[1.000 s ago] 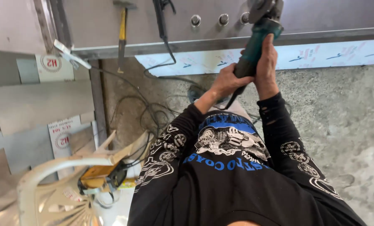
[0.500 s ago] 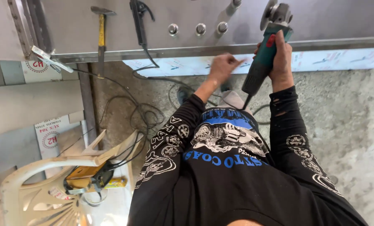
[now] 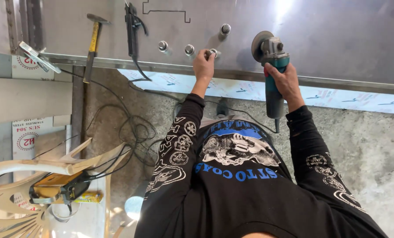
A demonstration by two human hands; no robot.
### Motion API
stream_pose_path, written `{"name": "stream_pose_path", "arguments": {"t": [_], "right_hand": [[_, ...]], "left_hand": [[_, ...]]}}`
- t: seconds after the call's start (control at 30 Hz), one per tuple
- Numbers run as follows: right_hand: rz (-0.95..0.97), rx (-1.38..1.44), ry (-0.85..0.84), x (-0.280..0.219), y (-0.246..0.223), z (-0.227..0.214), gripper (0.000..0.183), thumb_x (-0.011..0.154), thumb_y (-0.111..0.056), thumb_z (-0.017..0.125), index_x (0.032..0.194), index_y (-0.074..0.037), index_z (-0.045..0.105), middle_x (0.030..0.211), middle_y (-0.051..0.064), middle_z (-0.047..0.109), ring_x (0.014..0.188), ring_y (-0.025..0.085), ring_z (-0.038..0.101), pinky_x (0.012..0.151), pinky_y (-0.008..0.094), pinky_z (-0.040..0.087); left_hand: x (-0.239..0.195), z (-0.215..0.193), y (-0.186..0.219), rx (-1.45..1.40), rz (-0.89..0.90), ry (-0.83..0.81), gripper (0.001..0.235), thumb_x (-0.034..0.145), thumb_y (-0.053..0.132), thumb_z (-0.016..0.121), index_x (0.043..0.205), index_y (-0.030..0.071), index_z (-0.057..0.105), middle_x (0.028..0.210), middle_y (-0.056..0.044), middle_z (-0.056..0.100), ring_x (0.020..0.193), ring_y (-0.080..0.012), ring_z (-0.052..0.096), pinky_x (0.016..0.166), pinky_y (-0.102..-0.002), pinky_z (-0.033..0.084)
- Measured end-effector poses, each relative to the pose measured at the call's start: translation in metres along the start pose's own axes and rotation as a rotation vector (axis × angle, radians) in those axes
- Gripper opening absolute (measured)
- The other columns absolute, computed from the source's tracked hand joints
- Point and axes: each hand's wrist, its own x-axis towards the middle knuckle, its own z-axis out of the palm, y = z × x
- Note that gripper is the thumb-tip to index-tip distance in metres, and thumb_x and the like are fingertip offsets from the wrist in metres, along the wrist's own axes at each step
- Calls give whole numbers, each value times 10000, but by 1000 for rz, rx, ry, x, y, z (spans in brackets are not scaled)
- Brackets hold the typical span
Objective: Grinding the ends of small metal cylinders using an angle grinder on a fabrication table.
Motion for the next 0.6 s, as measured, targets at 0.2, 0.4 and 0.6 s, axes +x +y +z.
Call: {"name": "stream_pose_path", "arguments": {"t": [0.2,0.4,0.6], "right_hand": [[-59,-322,25,-3,33,20,448,919,-402,825,1026,-6,644,894,114,723,826,206,693,767,358,550],[-1,-448,-35,-3,33,46,548,886,-442,844,1037,24,596,858,136,745,806,270,744,768,393,572],[30,-419,-122,-3,26,56,520,910,-432,833,1052,12,602,858,88,763,812,214,759,785,346,586]], "left_hand": [[-51,39,-24,-1195,-523,-150,260,926,144,720,1131,-9,675,968,-64,733,826,-166,740,715,-333,638],[-63,38,-37,-1241,-560,-157,278,933,139,721,1121,-61,675,903,-118,729,758,-199,728,700,-350,646],[-68,18,-29,-1185,-672,-149,305,907,153,732,1054,-107,671,861,-152,737,718,-221,747,673,-356,668]]}}
